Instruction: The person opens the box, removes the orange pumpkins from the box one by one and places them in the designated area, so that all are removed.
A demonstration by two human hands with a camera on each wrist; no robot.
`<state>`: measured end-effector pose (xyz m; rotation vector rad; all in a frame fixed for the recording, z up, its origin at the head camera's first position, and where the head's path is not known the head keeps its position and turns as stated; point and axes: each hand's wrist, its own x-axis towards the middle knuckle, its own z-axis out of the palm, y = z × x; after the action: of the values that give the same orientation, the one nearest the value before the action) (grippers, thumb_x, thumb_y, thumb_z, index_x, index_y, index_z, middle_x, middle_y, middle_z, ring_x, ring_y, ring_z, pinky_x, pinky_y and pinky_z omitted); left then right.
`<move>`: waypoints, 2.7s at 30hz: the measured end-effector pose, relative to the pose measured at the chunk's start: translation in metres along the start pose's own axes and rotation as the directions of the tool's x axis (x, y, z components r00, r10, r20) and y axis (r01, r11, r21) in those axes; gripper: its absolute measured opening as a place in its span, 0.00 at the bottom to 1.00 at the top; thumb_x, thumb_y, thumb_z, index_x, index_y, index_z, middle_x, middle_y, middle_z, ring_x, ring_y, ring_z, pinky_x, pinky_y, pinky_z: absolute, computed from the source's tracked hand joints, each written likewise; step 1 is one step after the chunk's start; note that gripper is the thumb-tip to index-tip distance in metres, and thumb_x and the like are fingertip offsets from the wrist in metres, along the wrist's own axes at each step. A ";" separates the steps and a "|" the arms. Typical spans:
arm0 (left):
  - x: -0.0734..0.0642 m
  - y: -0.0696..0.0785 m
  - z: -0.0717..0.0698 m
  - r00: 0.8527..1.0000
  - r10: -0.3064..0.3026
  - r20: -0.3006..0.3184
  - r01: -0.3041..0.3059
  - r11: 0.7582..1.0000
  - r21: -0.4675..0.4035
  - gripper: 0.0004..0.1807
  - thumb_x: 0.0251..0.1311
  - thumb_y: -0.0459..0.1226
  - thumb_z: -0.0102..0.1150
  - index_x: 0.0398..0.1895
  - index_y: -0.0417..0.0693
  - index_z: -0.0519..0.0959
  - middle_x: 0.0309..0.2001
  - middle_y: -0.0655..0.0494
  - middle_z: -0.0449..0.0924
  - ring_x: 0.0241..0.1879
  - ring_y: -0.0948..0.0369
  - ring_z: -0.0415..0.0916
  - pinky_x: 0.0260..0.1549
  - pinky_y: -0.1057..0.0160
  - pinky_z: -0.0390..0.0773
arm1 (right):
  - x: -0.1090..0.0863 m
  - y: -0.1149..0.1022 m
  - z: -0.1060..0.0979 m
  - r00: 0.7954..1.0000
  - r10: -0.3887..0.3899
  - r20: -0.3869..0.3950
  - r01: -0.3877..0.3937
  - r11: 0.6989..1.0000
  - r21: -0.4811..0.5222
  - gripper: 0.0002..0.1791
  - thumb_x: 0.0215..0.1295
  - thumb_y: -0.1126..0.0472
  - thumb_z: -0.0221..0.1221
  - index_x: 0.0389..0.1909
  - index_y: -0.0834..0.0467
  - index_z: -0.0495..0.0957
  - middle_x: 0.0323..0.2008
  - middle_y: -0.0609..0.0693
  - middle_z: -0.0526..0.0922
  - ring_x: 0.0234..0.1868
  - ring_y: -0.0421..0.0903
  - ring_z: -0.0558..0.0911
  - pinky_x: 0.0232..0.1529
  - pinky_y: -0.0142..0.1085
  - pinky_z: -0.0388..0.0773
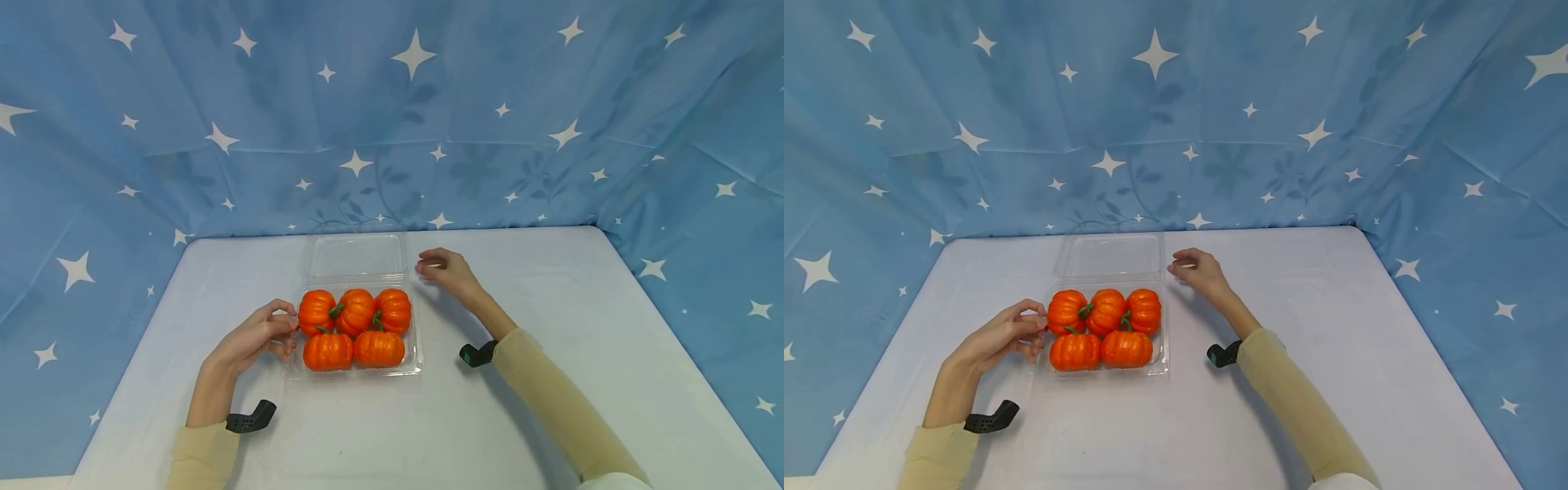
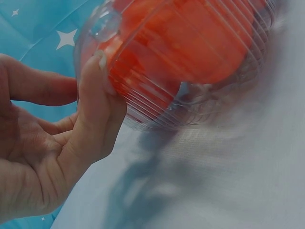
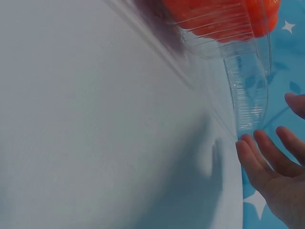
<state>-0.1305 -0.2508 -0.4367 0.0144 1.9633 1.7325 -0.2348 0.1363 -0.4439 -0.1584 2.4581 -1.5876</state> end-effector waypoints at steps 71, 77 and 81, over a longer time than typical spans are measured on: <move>0.001 -0.004 -0.001 0.999 0.041 0.029 -0.042 0.999 0.032 0.13 0.73 0.30 0.47 0.53 0.34 0.59 0.28 0.50 0.74 0.22 0.57 0.77 0.25 0.60 0.85 | -0.055 -0.062 0.033 0.812 -0.199 0.548 0.546 0.589 -0.595 0.40 0.61 0.60 0.72 0.70 0.69 0.67 0.68 0.63 0.74 0.67 0.58 0.77 0.66 0.49 0.77; 0.002 -0.004 -0.001 0.999 0.038 0.031 -0.039 0.999 0.025 0.12 0.73 0.30 0.47 0.53 0.34 0.59 0.28 0.50 0.75 0.22 0.57 0.78 0.25 0.60 0.85 | -0.053 -0.061 0.033 0.801 -0.237 0.550 0.568 0.591 -0.573 0.36 0.60 0.62 0.73 0.67 0.68 0.70 0.64 0.61 0.77 0.63 0.56 0.79 0.64 0.47 0.79; 0.002 -0.003 -0.001 0.999 0.040 0.028 -0.041 0.999 0.028 0.13 0.72 0.29 0.47 0.54 0.33 0.59 0.28 0.50 0.75 0.22 0.57 0.78 0.25 0.59 0.85 | -0.052 -0.061 0.032 0.796 -0.256 0.549 0.580 0.583 -0.569 0.35 0.60 0.63 0.73 0.66 0.67 0.71 0.63 0.61 0.77 0.62 0.56 0.80 0.63 0.47 0.80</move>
<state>-0.1312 -0.2514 -0.4406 0.0877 1.9805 1.7204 -0.1781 0.0935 -0.3946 -1.1765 2.6236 -0.4606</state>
